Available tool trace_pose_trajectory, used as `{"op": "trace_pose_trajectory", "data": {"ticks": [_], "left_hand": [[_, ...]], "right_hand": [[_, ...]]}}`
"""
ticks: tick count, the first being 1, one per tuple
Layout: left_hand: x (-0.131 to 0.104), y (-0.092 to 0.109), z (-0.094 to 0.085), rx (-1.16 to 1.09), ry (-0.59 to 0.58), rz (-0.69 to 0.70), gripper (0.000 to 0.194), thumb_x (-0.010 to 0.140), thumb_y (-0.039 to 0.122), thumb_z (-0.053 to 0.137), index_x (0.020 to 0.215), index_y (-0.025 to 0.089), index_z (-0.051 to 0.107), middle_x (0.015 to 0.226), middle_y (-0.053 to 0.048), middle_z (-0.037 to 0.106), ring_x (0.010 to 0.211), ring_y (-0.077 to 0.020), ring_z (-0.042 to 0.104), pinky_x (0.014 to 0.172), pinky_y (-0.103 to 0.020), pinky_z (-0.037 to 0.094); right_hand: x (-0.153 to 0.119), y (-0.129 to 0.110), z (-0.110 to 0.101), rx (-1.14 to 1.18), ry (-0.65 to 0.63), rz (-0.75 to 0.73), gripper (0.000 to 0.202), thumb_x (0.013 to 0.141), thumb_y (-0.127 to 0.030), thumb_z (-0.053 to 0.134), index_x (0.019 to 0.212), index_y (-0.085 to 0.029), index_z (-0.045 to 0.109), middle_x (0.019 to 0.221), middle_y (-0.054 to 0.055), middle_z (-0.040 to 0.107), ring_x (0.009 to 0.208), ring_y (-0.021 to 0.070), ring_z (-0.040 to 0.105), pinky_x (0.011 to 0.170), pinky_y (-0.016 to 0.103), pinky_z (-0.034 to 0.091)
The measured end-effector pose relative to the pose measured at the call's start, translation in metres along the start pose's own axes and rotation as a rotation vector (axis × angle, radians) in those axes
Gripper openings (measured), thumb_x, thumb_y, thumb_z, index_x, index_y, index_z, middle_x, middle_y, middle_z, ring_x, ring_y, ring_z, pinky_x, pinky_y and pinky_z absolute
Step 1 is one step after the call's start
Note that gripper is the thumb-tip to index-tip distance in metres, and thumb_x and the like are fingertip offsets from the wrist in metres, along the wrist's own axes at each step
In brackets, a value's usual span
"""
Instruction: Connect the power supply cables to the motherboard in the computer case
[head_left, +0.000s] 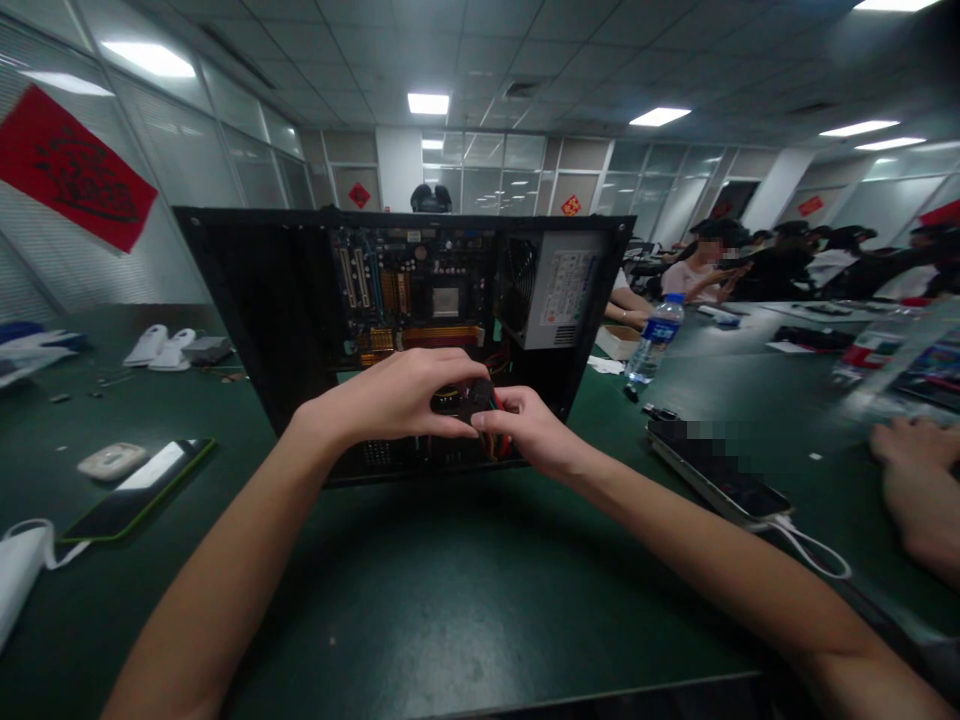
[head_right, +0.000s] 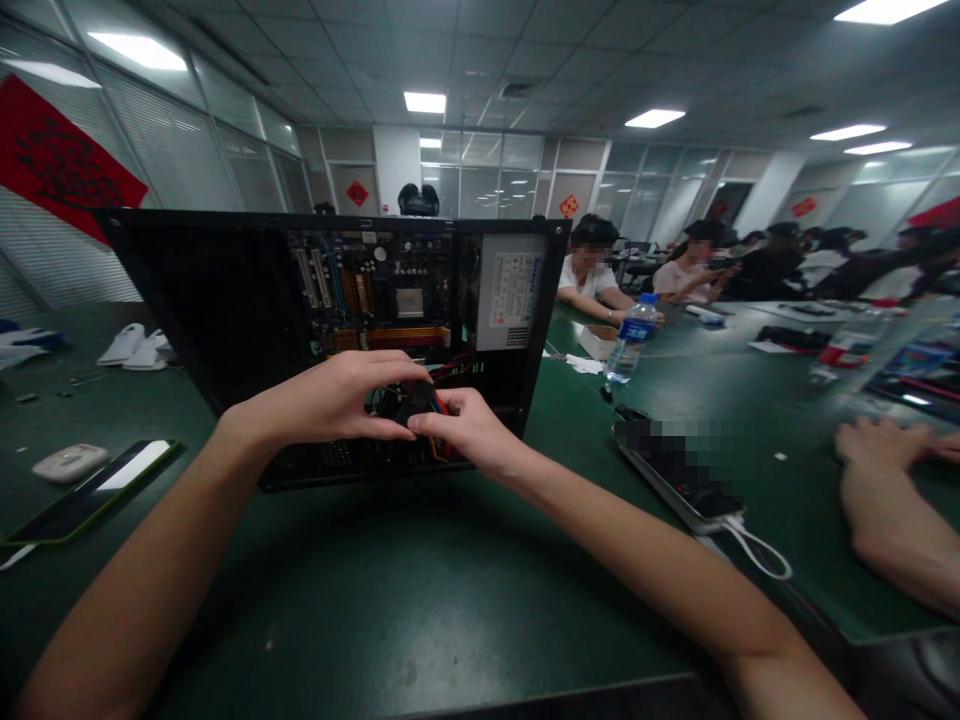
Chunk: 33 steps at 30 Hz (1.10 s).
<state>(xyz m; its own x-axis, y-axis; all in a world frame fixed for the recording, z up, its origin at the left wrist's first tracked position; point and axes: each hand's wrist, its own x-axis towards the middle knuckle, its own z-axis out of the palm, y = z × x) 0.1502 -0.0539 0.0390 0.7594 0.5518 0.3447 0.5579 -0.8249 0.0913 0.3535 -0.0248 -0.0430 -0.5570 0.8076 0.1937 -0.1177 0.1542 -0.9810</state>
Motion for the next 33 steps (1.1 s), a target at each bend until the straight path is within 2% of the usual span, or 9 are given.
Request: {"op": "trace_pose_trajectory", "data": {"ticks": [19,25,30,33], "left_hand": [[0.003,-0.002,0.003,-0.043,-0.023,0.002,0.049,0.087,0.046,0.074,0.126,0.018,0.064,0.117,-0.010,0.069,0.106,-0.0239,0.067,0.089,-0.031,0.051],[0.002,-0.001,0.002,-0.041,-0.008,0.002,0.047,0.087,0.043,0.075,0.125,0.019,0.065,0.116,-0.010,0.070,0.105,-0.0236,0.068,0.088,-0.031,0.051],[0.002,-0.003,0.002,-0.007,-0.002,0.000,0.048,0.087,0.044,0.075,0.126,0.018,0.064,0.117,-0.011,0.070,0.106,-0.0243,0.068,0.089,-0.033,0.052],[0.002,-0.003,0.001,0.000,-0.002,-0.007,0.049,0.086,0.043,0.076,0.127,0.018,0.064,0.117,-0.011,0.070,0.106,-0.0242,0.068,0.090,-0.034,0.052]], "right_hand": [[0.002,-0.005,-0.005,-0.051,-0.034,0.048,0.027,0.060,-0.036,0.077,0.070,-0.014,0.064,0.065,-0.001,0.059,0.060,0.0113,0.052,0.060,0.025,0.039],[0.004,0.002,-0.007,0.012,-0.062,0.035,0.028,0.063,-0.037,0.080,0.075,-0.014,0.068,0.069,-0.001,0.063,0.062,0.0116,0.055,0.063,0.025,0.042],[0.005,-0.004,-0.010,0.124,-0.092,0.065,0.022,0.065,-0.032,0.074,0.077,-0.015,0.070,0.071,0.000,0.066,0.067,0.0144,0.060,0.068,0.027,0.046],[0.005,-0.005,-0.012,0.109,-0.109,0.061,0.021,0.066,-0.031,0.072,0.079,-0.015,0.070,0.073,0.001,0.066,0.071,0.0152,0.061,0.068,0.026,0.046]]}}
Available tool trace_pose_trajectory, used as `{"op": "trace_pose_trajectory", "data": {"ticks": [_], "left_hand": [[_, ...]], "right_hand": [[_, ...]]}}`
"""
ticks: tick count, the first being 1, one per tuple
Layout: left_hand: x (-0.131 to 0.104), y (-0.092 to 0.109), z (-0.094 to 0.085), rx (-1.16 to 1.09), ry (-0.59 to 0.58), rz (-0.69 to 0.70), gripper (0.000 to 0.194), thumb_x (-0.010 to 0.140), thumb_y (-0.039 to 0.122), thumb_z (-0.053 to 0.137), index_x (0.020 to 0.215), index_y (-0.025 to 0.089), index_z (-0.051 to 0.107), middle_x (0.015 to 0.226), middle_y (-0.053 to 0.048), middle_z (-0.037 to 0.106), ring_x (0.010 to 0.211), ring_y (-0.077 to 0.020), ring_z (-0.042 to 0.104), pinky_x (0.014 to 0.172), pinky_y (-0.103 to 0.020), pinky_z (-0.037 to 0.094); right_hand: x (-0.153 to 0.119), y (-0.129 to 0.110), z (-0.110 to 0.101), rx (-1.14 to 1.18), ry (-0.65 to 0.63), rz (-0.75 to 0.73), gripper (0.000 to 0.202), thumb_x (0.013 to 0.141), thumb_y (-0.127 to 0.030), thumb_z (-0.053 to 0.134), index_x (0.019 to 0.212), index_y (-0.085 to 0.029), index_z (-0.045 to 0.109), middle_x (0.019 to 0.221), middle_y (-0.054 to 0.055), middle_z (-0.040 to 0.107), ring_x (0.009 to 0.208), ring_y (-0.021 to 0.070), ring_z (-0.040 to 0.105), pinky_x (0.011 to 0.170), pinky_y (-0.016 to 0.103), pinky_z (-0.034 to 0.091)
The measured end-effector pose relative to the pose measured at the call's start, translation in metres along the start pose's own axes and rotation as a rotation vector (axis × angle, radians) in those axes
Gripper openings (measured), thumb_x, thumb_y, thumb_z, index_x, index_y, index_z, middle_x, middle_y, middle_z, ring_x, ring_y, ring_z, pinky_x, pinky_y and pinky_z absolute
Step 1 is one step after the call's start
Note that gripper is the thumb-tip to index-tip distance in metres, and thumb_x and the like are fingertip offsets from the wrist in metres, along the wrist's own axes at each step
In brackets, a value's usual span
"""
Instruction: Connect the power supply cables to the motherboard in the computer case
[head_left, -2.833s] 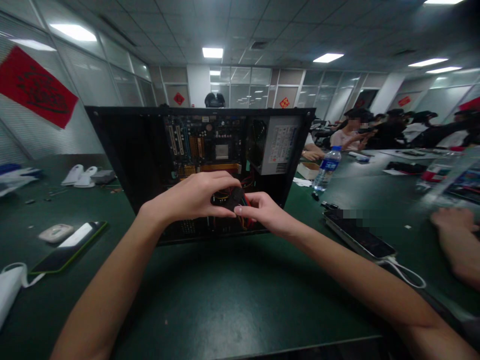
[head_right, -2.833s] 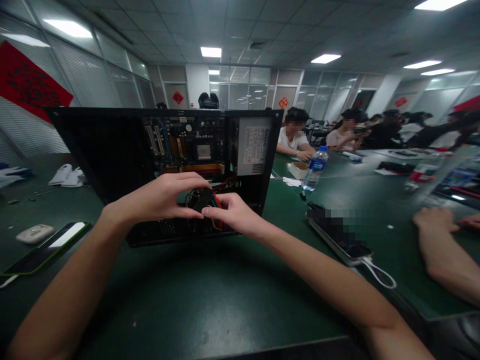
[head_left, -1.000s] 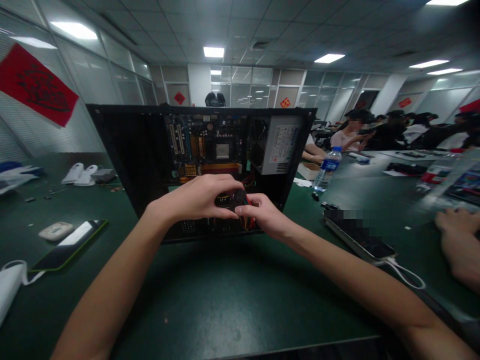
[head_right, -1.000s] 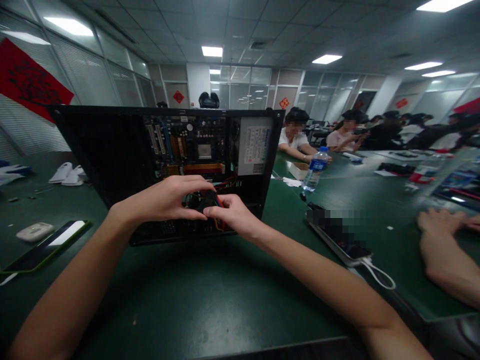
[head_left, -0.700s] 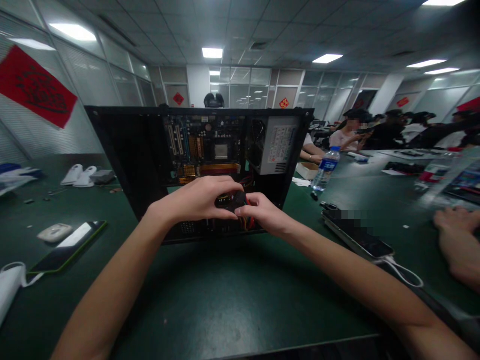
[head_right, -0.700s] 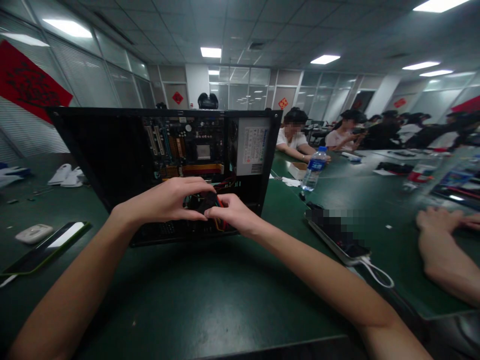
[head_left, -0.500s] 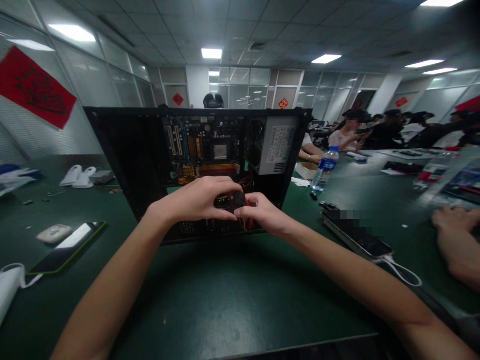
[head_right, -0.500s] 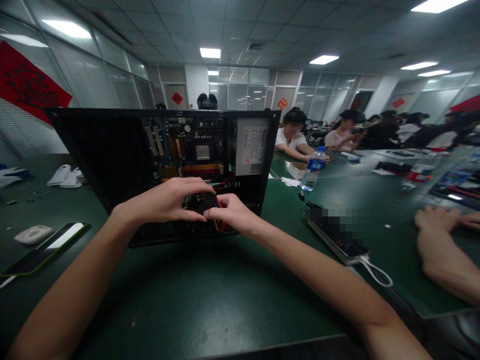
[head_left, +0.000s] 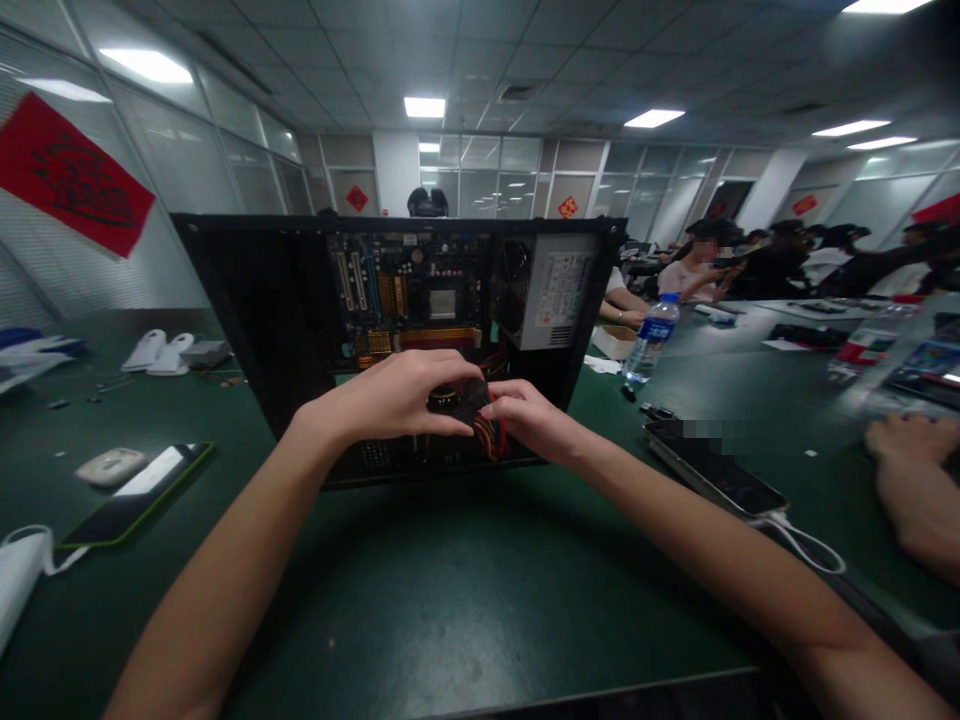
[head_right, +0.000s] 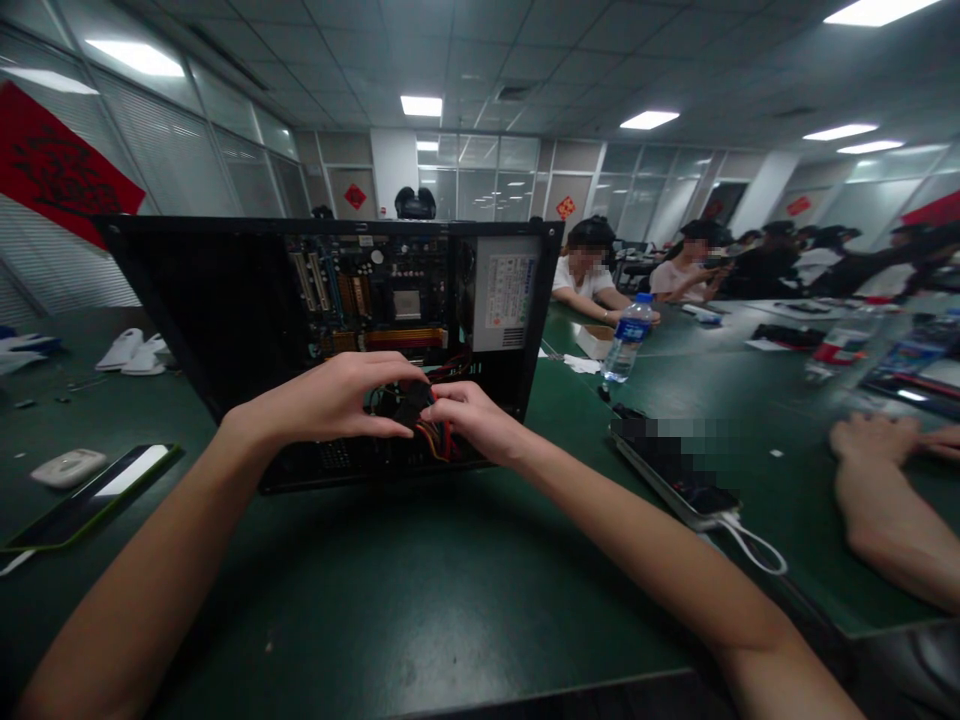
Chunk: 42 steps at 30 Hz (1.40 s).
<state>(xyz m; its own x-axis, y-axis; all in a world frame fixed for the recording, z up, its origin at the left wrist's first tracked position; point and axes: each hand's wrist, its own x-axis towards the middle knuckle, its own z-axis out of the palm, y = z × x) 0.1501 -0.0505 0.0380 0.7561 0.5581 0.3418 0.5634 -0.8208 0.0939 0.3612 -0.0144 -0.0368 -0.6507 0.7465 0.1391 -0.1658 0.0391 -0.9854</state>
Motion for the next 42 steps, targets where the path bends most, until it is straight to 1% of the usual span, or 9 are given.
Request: {"op": "trace_pose_trajectory", "data": {"ticks": [3,7,13,18,23,29,34,39,42], "left_hand": [[0.000,0.000,0.000,-0.008,0.002,0.000,0.048,0.086,0.043,0.076,0.126,0.018,0.065,0.117,-0.011,0.070,0.105,-0.0241,0.068,0.089,-0.033,0.052],[-0.001,-0.001,0.001,-0.003,0.009,0.011,0.048,0.087,0.044,0.075,0.126,0.018,0.065,0.117,-0.011,0.070,0.106,-0.0242,0.068,0.088,-0.033,0.052],[-0.001,-0.002,0.001,0.014,0.000,0.003,0.049,0.087,0.044,0.075,0.126,0.018,0.064,0.117,-0.011,0.069,0.105,-0.0240,0.068,0.088,-0.033,0.052],[0.000,-0.003,0.002,0.001,0.008,0.007,0.049,0.086,0.044,0.075,0.127,0.017,0.064,0.117,-0.011,0.070,0.105,-0.0244,0.068,0.088,-0.033,0.052],[-0.001,-0.006,0.001,-0.025,0.032,0.020,0.048,0.086,0.044,0.076,0.126,0.018,0.065,0.116,-0.011,0.071,0.104,-0.0241,0.069,0.088,-0.033,0.053],[-0.002,-0.007,0.000,-0.018,0.025,0.012,0.050,0.087,0.045,0.075,0.128,0.019,0.064,0.119,-0.011,0.070,0.107,-0.0245,0.068,0.090,-0.034,0.053],[-0.001,-0.005,0.000,-0.017,0.030,0.005,0.050,0.086,0.045,0.075,0.127,0.018,0.065,0.119,-0.011,0.070,0.107,-0.0246,0.068,0.090,-0.034,0.053],[-0.001,-0.004,0.001,-0.004,0.031,0.015,0.049,0.089,0.046,0.072,0.128,0.018,0.064,0.119,-0.012,0.070,0.107,-0.0246,0.068,0.089,-0.034,0.053],[-0.001,-0.004,0.003,-0.004,0.029,0.020,0.047,0.090,0.046,0.070,0.128,0.018,0.063,0.119,-0.012,0.070,0.108,-0.0245,0.068,0.090,-0.034,0.053]], "right_hand": [[0.000,0.002,-0.001,-0.099,-0.001,-0.013,0.024,0.066,-0.035,0.074,0.076,-0.014,0.068,0.069,0.000,0.063,0.066,0.0135,0.057,0.064,0.025,0.042],[-0.001,0.004,0.002,-0.175,0.036,-0.045,0.027,0.066,-0.038,0.075,0.072,-0.014,0.065,0.065,-0.001,0.057,0.061,0.0113,0.050,0.059,0.024,0.037],[0.000,0.007,0.003,-0.155,0.042,-0.033,0.028,0.067,-0.038,0.075,0.074,-0.014,0.064,0.066,-0.001,0.057,0.060,0.0109,0.050,0.057,0.024,0.036],[0.002,0.011,-0.001,-0.130,-0.003,-0.030,0.033,0.067,-0.043,0.080,0.077,-0.014,0.066,0.068,-0.001,0.060,0.061,0.0110,0.052,0.058,0.024,0.039],[0.001,0.004,-0.003,-0.166,-0.032,0.002,0.039,0.068,-0.049,0.082,0.076,-0.014,0.065,0.065,-0.002,0.058,0.058,0.0105,0.050,0.056,0.023,0.037],[-0.003,-0.006,-0.002,-0.228,-0.050,-0.068,0.038,0.072,-0.047,0.080,0.085,-0.013,0.069,0.075,0.000,0.063,0.071,0.0133,0.056,0.067,0.025,0.042],[-0.003,-0.006,-0.001,-0.255,-0.048,-0.044,0.038,0.074,-0.049,0.078,0.076,-0.014,0.062,0.066,-0.001,0.060,0.061,0.0115,0.053,0.058,0.024,0.039],[-0.003,-0.004,0.002,-0.249,-0.069,-0.040,0.040,0.074,-0.050,0.078,0.082,-0.016,0.059,0.066,-0.002,0.059,0.058,0.0106,0.052,0.054,0.023,0.040],[-0.002,0.001,0.007,-0.230,-0.047,-0.073,0.036,0.075,-0.047,0.075,0.082,-0.017,0.057,0.066,-0.002,0.059,0.057,0.0103,0.051,0.053,0.023,0.039]]}}
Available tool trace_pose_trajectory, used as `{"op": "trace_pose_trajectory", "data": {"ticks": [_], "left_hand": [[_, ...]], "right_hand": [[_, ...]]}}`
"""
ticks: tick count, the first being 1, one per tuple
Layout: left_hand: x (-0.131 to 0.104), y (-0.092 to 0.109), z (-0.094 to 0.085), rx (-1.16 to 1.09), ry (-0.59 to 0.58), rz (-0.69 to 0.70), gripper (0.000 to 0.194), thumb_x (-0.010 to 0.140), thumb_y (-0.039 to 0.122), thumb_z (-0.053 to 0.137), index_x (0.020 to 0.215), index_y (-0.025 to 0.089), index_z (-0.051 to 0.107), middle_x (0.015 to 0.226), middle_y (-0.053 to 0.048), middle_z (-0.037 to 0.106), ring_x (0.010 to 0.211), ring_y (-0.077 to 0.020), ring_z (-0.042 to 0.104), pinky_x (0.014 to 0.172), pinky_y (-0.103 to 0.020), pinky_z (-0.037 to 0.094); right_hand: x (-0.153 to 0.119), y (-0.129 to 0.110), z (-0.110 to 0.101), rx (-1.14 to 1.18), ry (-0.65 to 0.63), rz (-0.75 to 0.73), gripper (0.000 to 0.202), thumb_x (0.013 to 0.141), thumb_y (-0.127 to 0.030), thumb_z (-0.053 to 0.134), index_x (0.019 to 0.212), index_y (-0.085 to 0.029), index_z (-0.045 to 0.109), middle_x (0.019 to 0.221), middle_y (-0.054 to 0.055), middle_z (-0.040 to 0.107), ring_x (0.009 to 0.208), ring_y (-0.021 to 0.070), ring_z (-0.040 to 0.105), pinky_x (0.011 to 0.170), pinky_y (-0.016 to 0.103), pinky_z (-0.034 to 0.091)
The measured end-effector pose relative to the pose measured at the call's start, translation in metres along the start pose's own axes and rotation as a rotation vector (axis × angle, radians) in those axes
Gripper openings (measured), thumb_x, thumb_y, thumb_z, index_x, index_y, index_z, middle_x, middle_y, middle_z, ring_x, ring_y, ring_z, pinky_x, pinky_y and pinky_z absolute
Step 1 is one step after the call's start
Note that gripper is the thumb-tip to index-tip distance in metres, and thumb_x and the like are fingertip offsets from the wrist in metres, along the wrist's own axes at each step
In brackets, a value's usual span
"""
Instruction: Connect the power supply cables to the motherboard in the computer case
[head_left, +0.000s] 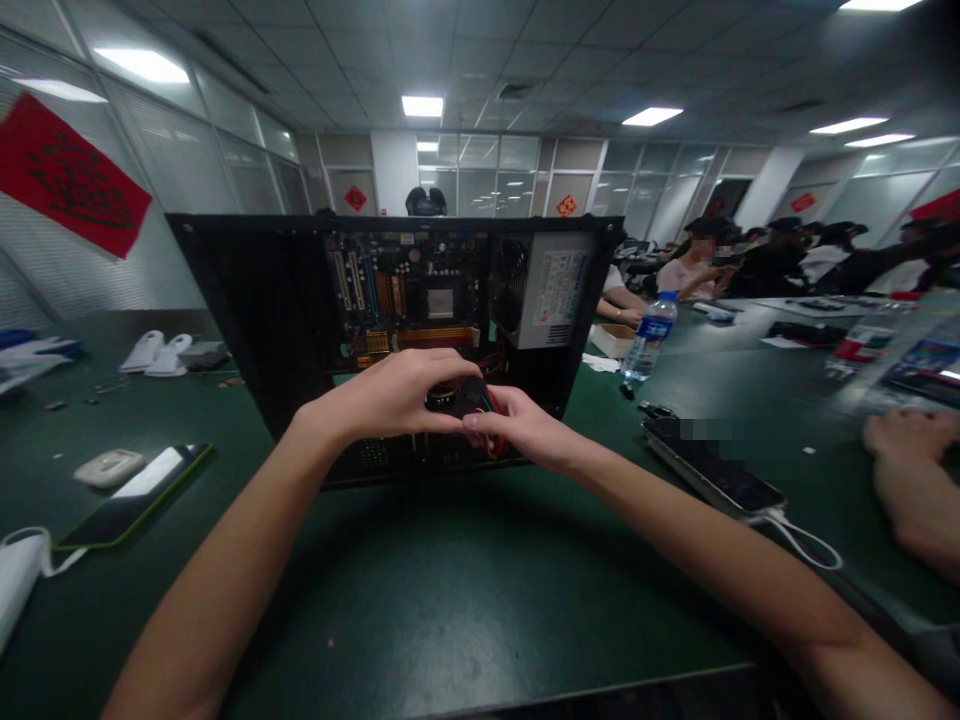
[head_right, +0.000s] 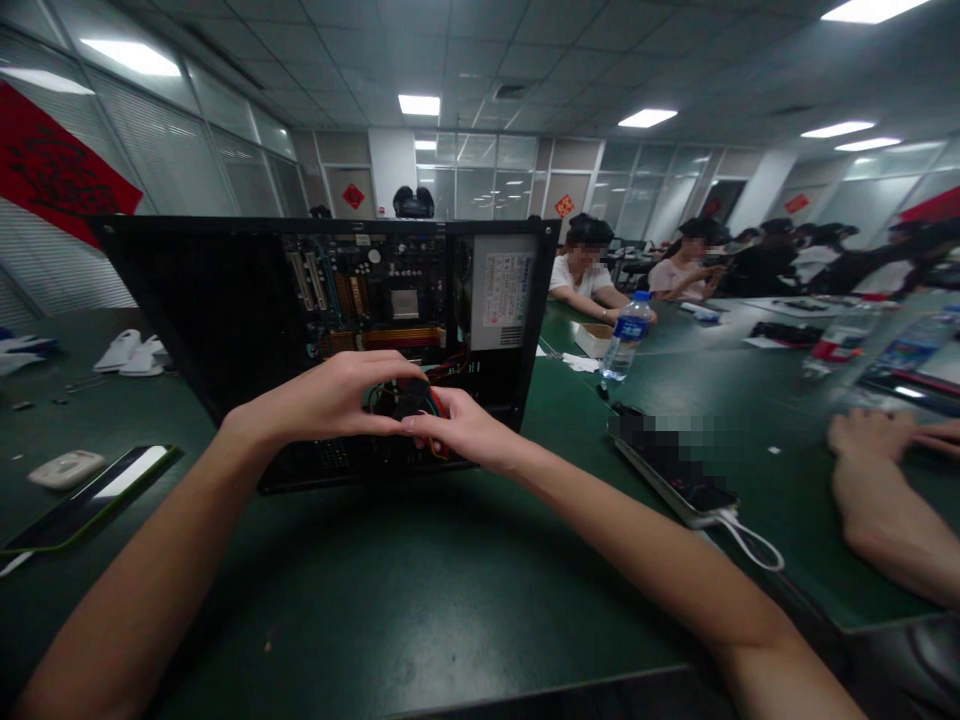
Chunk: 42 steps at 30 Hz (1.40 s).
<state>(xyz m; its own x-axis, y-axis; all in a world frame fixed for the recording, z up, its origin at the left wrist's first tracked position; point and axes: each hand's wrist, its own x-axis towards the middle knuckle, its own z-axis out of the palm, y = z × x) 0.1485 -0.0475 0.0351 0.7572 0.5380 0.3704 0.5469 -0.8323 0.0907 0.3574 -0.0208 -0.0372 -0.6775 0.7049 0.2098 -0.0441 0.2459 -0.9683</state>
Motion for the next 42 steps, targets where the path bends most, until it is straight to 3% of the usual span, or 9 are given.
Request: {"op": "trace_pose_trajectory", "data": {"ticks": [7,18,28,42], "left_hand": [[0.002,0.001,0.003,0.016,-0.026,-0.026,0.046,0.089,0.042,0.073,0.127,0.017,0.063,0.119,-0.011,0.070,0.107,-0.0239,0.068,0.090,-0.033,0.052],[0.000,-0.006,0.006,-0.040,0.017,0.000,0.054,0.086,0.042,0.076,0.134,0.022,0.063,0.129,-0.012,0.068,0.117,-0.0262,0.066,0.096,-0.035,0.053],[0.001,-0.004,0.004,-0.047,-0.014,0.000,0.055,0.084,0.047,0.077,0.130,0.019,0.065,0.122,-0.012,0.069,0.112,-0.0254,0.067,0.093,-0.033,0.052],[0.000,-0.011,0.010,-0.019,-0.019,0.008,0.054,0.087,0.049,0.073,0.132,0.021,0.063,0.126,-0.012,0.069,0.113,-0.0264,0.067,0.089,-0.032,0.053]], "right_hand": [[0.000,0.010,0.012,0.066,0.096,-0.023,0.024,0.077,-0.038,0.065,0.084,-0.019,0.054,0.064,-0.002,0.059,0.054,0.0102,0.047,0.050,0.023,0.036],[0.002,0.019,0.012,0.125,0.107,-0.055,0.022,0.078,-0.037,0.064,0.086,-0.019,0.053,0.064,-0.003,0.059,0.053,0.0100,0.048,0.051,0.023,0.037],[0.006,0.026,0.014,0.317,0.082,-0.066,0.025,0.079,-0.039,0.062,0.088,-0.017,0.056,0.066,-0.001,0.061,0.058,0.0123,0.057,0.057,0.024,0.043],[0.006,0.032,0.014,0.194,0.095,-0.071,0.019,0.079,-0.034,0.061,0.087,-0.018,0.054,0.066,-0.002,0.060,0.053,0.0102,0.050,0.049,0.022,0.035]]}}
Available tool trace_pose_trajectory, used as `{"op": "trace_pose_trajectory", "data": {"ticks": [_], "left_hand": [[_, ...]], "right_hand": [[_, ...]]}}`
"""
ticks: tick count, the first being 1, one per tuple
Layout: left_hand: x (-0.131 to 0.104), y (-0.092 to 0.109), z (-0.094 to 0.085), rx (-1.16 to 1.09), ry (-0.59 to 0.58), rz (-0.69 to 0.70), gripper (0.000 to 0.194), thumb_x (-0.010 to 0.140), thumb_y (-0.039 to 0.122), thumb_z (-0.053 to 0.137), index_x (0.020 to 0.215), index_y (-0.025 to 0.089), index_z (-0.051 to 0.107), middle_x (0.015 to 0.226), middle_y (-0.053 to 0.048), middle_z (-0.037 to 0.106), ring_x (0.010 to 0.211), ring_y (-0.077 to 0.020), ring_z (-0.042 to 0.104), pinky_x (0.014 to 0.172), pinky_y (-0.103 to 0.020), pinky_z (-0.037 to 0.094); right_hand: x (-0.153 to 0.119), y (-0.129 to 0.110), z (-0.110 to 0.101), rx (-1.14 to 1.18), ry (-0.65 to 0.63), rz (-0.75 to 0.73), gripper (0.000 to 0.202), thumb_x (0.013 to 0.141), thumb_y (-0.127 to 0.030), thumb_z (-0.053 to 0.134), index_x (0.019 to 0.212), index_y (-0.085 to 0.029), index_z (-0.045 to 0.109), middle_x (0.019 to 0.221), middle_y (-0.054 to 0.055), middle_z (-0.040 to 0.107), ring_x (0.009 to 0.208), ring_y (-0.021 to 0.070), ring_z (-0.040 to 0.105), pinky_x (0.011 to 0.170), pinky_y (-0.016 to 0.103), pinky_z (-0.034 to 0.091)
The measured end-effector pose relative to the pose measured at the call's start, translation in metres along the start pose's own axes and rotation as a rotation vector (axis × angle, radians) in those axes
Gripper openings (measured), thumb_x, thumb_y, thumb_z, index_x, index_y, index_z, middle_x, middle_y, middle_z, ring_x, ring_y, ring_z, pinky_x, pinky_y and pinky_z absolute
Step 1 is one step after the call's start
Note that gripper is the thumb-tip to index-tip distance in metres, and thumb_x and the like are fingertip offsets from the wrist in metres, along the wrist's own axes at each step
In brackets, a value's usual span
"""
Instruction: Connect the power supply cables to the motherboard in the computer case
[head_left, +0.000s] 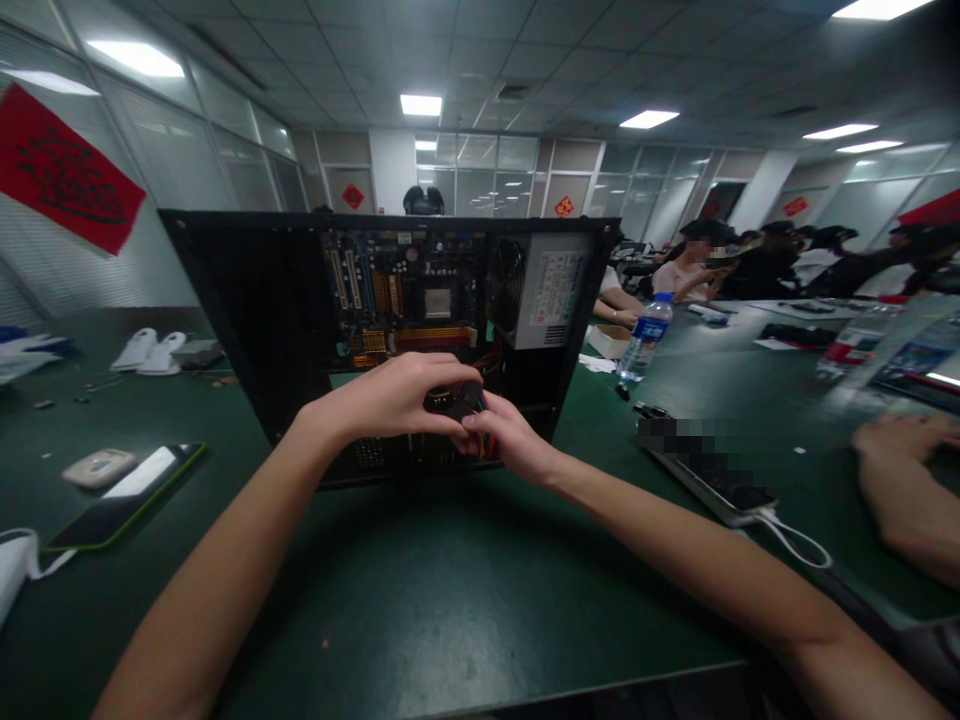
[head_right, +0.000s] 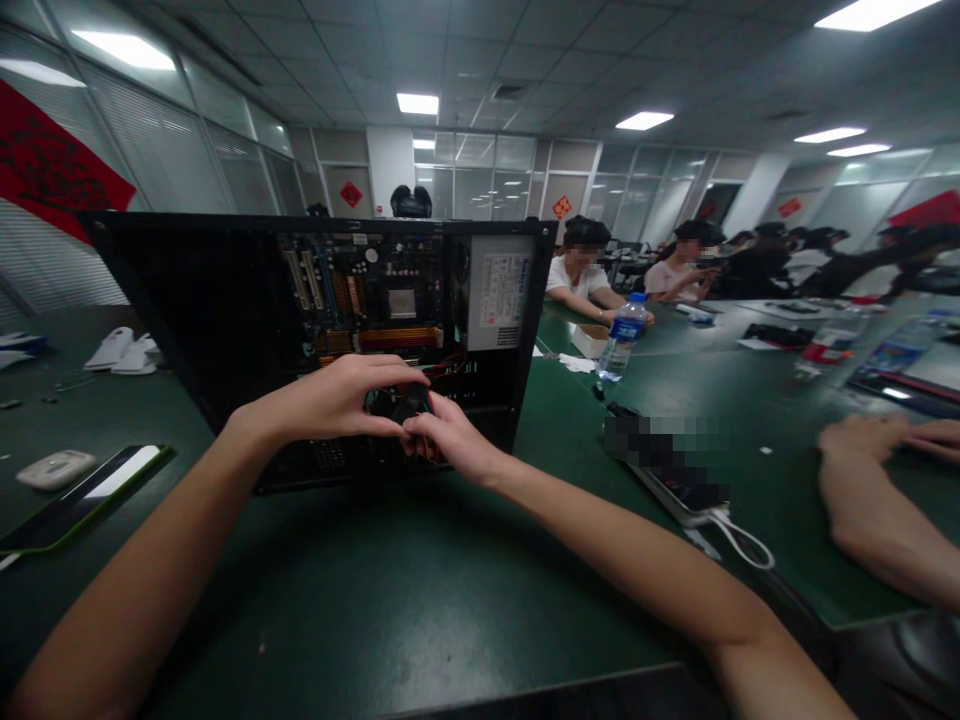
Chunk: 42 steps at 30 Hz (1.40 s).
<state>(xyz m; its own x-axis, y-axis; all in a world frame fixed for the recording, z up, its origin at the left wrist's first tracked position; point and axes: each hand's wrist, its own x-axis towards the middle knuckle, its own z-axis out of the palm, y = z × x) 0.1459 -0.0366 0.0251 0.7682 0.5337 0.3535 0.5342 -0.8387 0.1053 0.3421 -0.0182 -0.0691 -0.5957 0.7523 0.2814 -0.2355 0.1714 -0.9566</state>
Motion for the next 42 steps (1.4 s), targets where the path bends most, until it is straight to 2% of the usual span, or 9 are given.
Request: {"op": "trace_pose_trajectory", "data": {"ticks": [13,26,42], "left_hand": [[0.0008,0.0001,0.0014,0.011,-0.015,-0.005,0.053,0.087,0.047,0.074,0.132,0.020,0.063,0.125,-0.012,0.068,0.113,-0.0264,0.067,0.090,-0.033,0.052],[0.0008,0.0003,0.0011,-0.003,-0.024,-0.022,0.052,0.086,0.046,0.075,0.130,0.021,0.064,0.122,-0.012,0.069,0.110,-0.0260,0.067,0.089,-0.032,0.052],[0.0005,-0.0022,0.0022,-0.043,-0.022,-0.001,0.054,0.085,0.047,0.076,0.131,0.021,0.064,0.123,-0.013,0.070,0.112,-0.0267,0.067,0.088,-0.033,0.051]], "right_hand": [[0.0001,-0.0034,0.0016,-0.081,0.028,0.016,0.022,0.079,-0.038,0.061,0.084,-0.018,0.053,0.064,-0.002,0.060,0.050,0.0098,0.049,0.046,0.022,0.035],[0.0000,-0.0023,0.0007,-0.049,0.012,0.017,0.020,0.081,-0.037,0.060,0.081,-0.018,0.054,0.063,-0.002,0.059,0.053,0.0106,0.051,0.051,0.023,0.038],[0.0003,0.0006,0.0000,-0.015,-0.003,0.030,0.024,0.081,-0.040,0.063,0.080,-0.018,0.055,0.064,-0.001,0.059,0.051,0.0095,0.047,0.048,0.022,0.034]]}}
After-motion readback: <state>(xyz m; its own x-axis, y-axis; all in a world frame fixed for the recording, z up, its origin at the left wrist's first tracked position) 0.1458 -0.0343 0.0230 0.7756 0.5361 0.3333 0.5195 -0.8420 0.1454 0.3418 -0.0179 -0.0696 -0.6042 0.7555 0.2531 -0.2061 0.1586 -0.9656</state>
